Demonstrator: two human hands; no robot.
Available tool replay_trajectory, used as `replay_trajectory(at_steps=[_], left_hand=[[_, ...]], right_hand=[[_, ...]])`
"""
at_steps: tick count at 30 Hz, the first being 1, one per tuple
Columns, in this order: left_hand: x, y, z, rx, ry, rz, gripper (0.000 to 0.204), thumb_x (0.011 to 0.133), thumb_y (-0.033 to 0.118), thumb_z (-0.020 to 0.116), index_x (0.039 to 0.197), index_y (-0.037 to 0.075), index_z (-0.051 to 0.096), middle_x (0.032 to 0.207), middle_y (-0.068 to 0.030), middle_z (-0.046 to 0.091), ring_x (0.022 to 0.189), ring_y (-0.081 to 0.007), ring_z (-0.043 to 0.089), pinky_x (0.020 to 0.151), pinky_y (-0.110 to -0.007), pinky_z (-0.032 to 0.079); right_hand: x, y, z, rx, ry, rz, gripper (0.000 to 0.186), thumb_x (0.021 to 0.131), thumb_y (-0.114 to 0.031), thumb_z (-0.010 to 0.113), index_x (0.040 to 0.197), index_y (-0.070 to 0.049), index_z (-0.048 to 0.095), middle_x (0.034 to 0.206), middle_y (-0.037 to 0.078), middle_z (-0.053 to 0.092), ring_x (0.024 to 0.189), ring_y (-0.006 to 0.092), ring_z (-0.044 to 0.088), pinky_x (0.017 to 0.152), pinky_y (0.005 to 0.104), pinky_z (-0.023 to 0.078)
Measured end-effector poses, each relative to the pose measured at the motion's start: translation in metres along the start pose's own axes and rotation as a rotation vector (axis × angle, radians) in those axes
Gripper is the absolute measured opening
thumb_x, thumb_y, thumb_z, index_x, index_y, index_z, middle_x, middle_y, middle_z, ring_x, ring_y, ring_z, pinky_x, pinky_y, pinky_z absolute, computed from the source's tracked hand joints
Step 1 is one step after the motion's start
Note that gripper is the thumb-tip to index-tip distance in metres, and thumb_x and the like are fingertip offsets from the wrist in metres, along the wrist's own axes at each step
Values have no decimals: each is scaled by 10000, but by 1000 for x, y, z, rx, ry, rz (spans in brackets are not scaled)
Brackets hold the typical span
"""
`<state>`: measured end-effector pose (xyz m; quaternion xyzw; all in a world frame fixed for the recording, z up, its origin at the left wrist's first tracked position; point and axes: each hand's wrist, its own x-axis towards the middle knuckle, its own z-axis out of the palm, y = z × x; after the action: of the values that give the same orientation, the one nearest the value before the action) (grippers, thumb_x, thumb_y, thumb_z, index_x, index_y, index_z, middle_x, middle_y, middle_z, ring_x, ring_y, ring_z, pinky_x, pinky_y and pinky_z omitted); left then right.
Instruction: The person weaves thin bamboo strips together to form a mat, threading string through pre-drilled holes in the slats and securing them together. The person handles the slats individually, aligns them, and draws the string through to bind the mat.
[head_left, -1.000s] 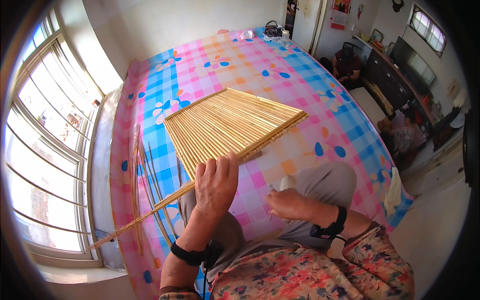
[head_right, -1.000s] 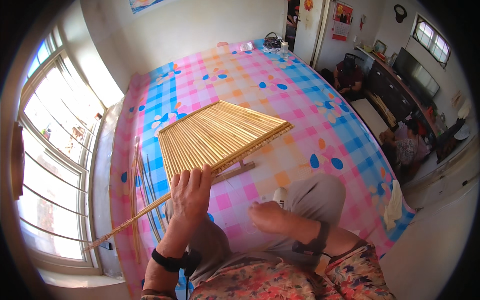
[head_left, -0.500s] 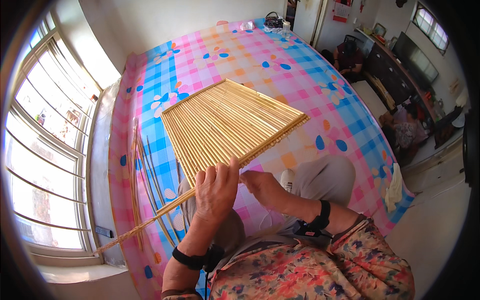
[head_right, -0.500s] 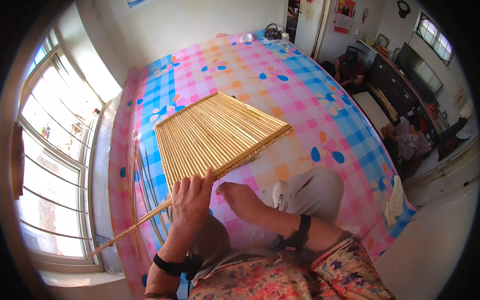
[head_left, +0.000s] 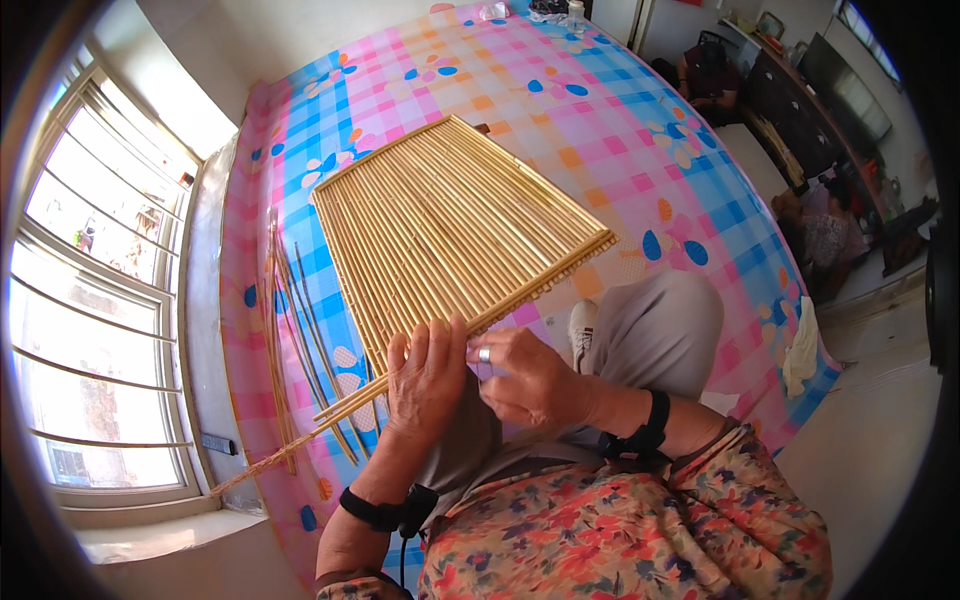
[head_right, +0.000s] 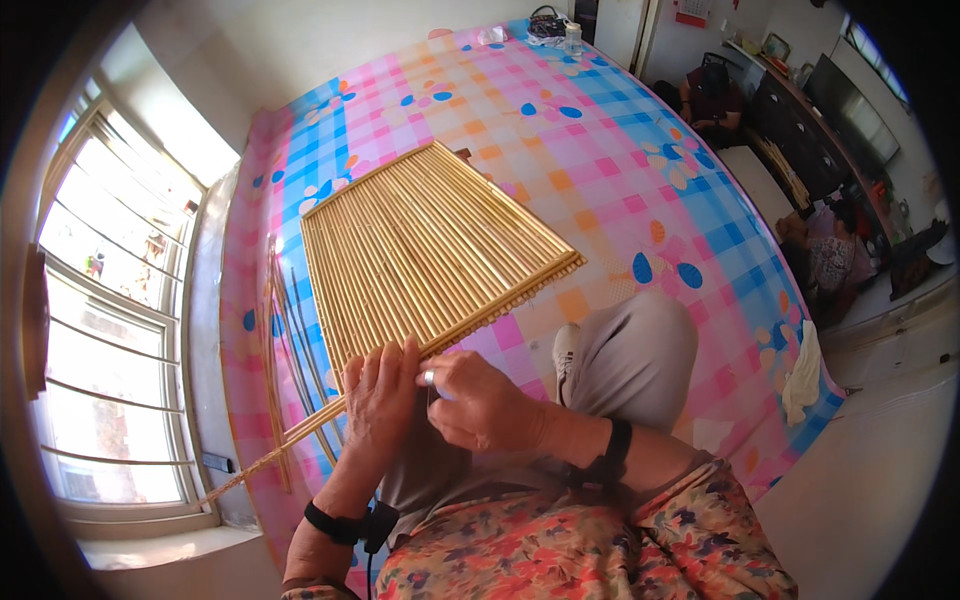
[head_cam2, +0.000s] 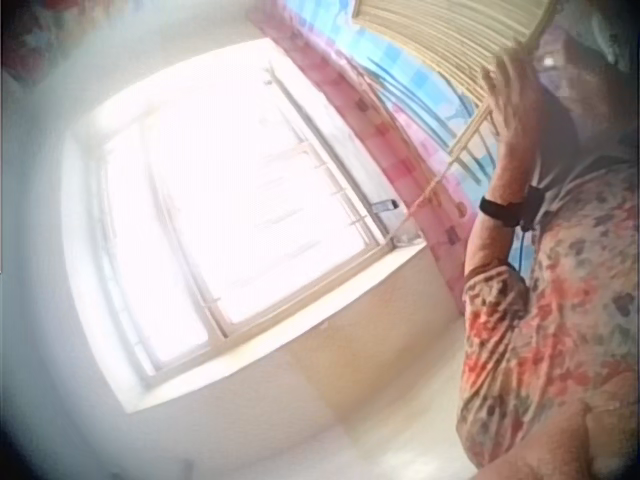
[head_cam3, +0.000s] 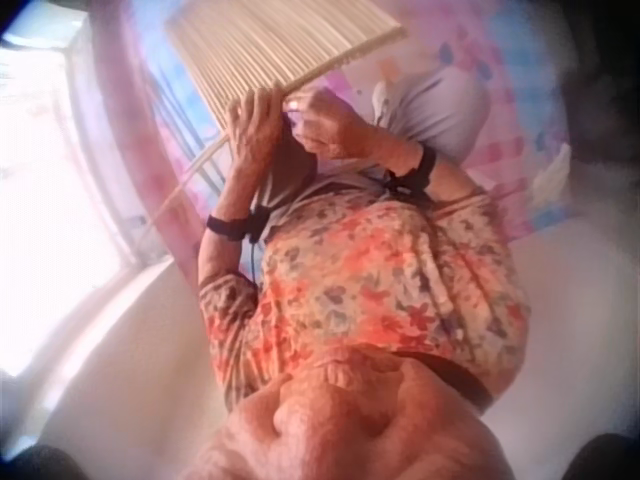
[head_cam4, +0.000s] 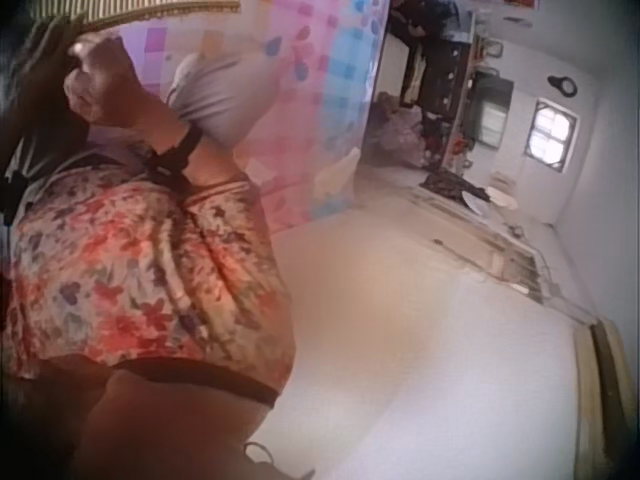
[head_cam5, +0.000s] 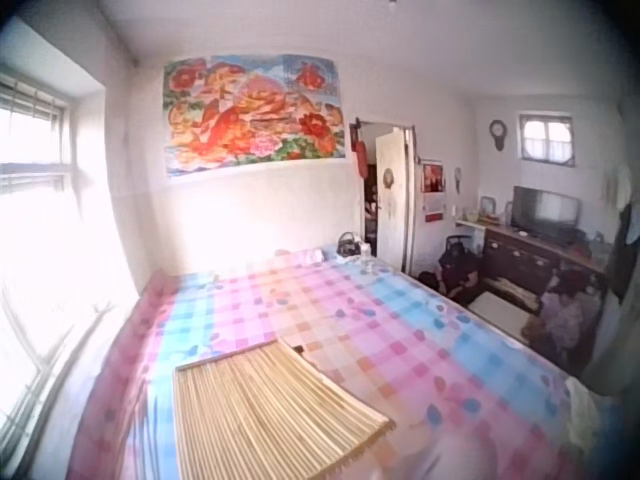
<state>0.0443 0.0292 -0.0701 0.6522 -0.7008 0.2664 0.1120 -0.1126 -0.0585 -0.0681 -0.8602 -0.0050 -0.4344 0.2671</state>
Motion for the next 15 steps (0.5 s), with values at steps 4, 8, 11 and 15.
replay_trajectory(at_steps=[4, 8, 11, 15], left_hand=[[10, -2, 1, -140, -155, -46, 502, 837, 188, 567, 1285, -24, 488, 1165, -134, 543, 1158, -283, 533, 921, -446, 418], [3, -5, 7, -81, -85, 27, 505, 855, 185, 542, 1306, -33, 475, 1223, -157, 544, 1183, -312, 526, 913, -418, 437], [1, -6, 9, -35, -121, 77, 488, 852, 170, 540, 1287, -48, 500, 1226, -179, 550, 1175, -327, 529, 910, -420, 445], [4, -6, 11, -16, -102, 88, 472, 851, 157, 541, 1271, -57, 514, 1224, -194, 551, 1156, -338, 540, 915, -428, 448]], right_hand=[[-6, 6, 1, 391, 127, 67, 86, 770, -31, 654, 777, -36, 568, 984, 151, 560, 971, 345, 562, 874, 435, 463], [0, 0, 11, 518, -3, 40, 77, 802, 27, 586, 795, -47, 569, 871, 91, 591, 897, 284, 589, 848, 404, 500], [-4, -17, 13, 635, 27, 304, 85, 863, -32, 582, 784, -48, 557, 781, 75, 530, 770, 256, 530, 737, 369, 450], [-9, -22, 20, 722, -19, 404, 134, 913, -87, 577, 793, -43, 538, 761, 83, 487, 742, 271, 486, 716, 373, 414]])
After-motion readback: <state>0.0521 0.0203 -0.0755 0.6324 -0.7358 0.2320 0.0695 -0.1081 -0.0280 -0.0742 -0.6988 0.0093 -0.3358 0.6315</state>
